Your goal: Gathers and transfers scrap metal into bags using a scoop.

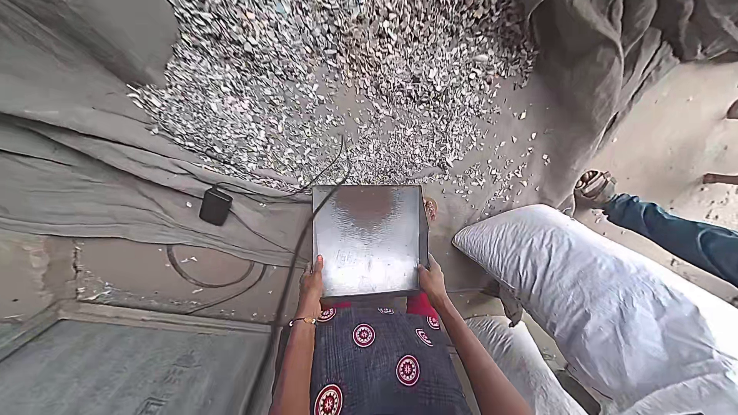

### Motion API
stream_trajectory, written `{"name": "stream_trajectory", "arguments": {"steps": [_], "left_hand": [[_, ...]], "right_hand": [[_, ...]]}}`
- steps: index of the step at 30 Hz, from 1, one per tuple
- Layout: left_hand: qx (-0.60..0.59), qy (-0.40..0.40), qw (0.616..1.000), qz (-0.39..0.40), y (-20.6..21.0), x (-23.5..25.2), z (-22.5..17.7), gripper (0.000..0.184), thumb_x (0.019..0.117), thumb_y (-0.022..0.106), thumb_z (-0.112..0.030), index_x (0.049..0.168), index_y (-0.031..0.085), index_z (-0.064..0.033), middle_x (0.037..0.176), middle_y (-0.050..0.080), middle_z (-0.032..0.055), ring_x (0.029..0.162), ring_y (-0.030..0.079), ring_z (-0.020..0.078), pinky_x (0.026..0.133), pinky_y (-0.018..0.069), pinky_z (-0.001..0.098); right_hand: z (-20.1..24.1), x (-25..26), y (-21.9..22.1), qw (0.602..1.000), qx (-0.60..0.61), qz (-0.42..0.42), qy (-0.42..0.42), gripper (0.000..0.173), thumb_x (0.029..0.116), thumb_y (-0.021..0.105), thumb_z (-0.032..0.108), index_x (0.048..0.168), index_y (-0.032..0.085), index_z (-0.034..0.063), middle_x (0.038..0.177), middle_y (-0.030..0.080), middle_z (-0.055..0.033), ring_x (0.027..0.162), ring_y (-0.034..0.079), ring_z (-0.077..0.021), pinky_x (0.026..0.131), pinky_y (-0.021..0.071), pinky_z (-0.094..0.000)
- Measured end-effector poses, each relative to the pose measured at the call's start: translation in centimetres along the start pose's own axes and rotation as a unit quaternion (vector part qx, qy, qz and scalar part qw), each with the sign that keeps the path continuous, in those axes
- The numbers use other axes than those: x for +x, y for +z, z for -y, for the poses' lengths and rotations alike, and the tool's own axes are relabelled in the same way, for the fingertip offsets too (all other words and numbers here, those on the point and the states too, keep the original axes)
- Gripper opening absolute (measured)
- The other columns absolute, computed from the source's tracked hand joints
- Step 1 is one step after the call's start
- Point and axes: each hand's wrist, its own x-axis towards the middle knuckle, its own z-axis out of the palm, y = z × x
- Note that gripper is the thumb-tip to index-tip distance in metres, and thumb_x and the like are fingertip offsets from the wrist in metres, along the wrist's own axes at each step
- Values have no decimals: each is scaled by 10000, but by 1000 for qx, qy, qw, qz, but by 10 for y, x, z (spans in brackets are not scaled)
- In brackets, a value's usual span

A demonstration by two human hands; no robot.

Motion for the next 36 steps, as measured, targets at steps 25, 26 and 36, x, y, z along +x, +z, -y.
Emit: {"name": "stream_trajectory", "arguments": {"steps": [25, 26, 36], "left_hand": [[-344, 176, 918, -88, -64, -28, -75, 412, 1064, 448, -247, 1447, 442, -97, 1284, 625, 85, 1116, 663, 208, 881, 592, 452], [-360, 156, 915, -99, -68, -31, -59, 402, 1059, 437, -296, 1420, 451, -122, 1278, 628, 93, 1107, 670, 246, 837, 594, 506], [-371, 155, 866, -296, -65, 28, -30, 120, 979, 398, -205, 978, 502, -145, 891, 590, 19, 836, 636, 141, 681, 549, 381]], "right_hand": [[156, -27, 23, 976, -13, -41, -214, 415, 1017, 542, 47, 1427, 533, -10, 1065, 701, -240, 997, 692, -358, 889, 538, -526], [151, -33, 36, 982, -11, -5, -189, 419, 1002, 543, 43, 1417, 537, -15, 1077, 701, -229, 1020, 689, -339, 914, 534, -504], [82, 85, 114, 924, 363, 122, 12, 619, 1142, 177, 388, 1366, 537, -64, 1260, 629, -233, 1038, 654, -269, 862, 540, -413]]}}
